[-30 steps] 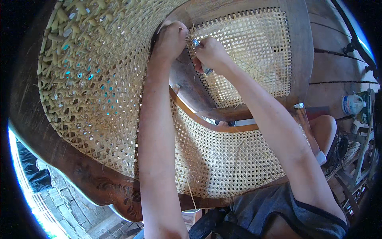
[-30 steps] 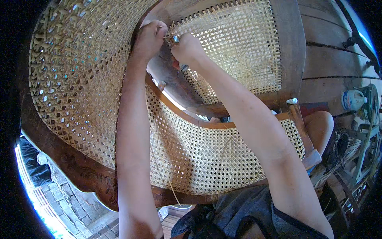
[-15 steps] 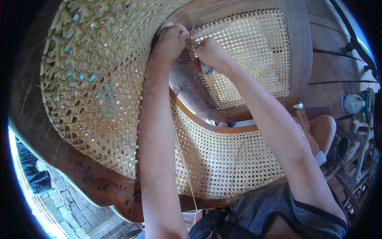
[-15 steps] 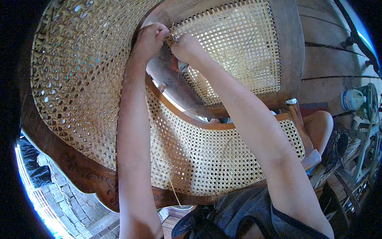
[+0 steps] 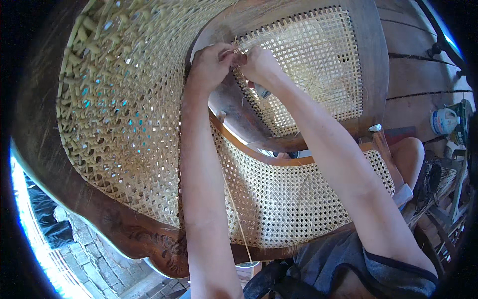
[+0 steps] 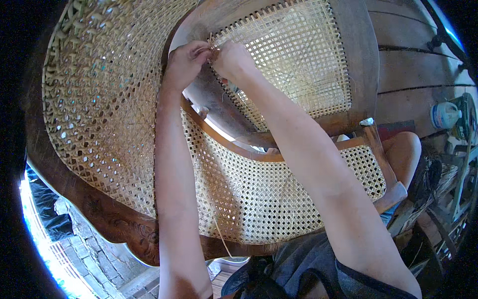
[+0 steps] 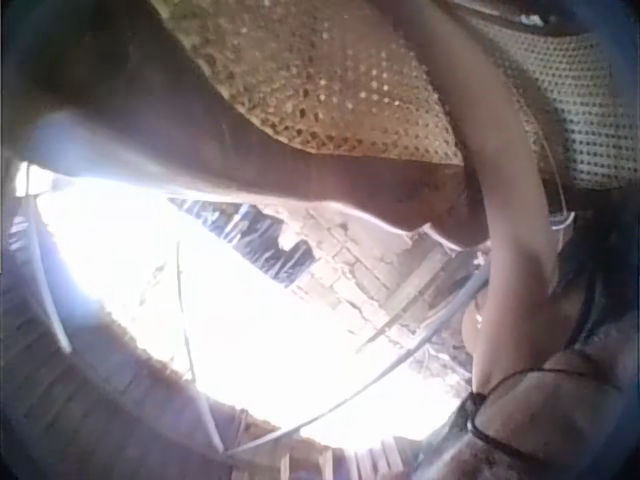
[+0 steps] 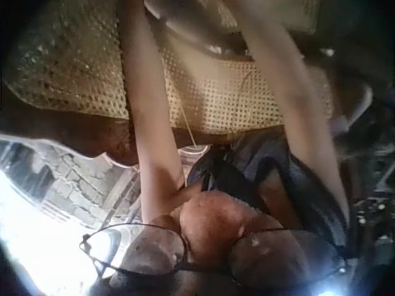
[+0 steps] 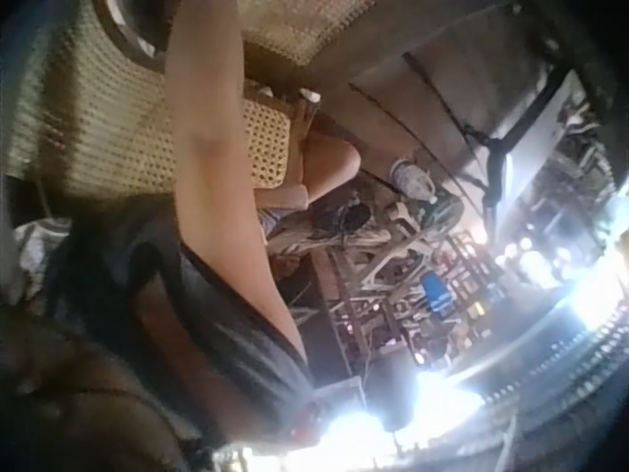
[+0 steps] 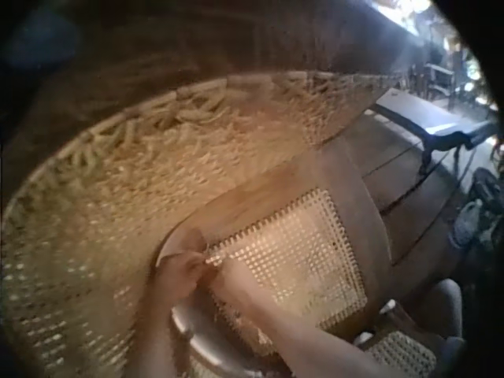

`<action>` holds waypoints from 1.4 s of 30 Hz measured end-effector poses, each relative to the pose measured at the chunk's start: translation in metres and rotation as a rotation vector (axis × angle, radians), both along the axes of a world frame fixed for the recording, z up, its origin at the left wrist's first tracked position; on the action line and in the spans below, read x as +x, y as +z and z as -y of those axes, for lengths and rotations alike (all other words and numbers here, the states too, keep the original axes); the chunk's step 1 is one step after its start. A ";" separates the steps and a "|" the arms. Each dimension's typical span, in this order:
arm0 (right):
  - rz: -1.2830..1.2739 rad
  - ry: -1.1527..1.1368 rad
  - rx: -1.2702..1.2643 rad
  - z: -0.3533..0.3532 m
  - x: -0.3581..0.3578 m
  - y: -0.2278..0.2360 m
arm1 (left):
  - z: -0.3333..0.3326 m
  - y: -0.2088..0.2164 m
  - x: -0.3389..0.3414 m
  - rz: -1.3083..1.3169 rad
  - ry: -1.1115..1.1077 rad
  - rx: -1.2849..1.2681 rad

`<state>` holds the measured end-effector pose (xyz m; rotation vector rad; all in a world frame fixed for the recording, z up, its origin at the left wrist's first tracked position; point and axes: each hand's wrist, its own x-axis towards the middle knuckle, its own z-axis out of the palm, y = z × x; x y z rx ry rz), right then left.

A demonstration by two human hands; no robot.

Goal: Weaving the seat of a wooden chair with rattan strips using pliers and a weaving tool.

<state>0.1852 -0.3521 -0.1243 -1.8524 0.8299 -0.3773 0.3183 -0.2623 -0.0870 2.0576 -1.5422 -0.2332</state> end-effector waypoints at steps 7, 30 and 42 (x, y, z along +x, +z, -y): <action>0.007 0.056 0.036 -0.019 -0.040 -0.015 | -0.010 0.000 -0.006 0.179 0.017 -0.053; 0.128 -0.166 -0.149 -0.010 -0.118 -0.031 | 0.011 -0.011 -0.022 0.395 0.140 -0.199; 0.365 -0.387 0.983 -0.005 -0.083 0.019 | 0.009 0.000 -0.015 -0.331 -0.122 -0.130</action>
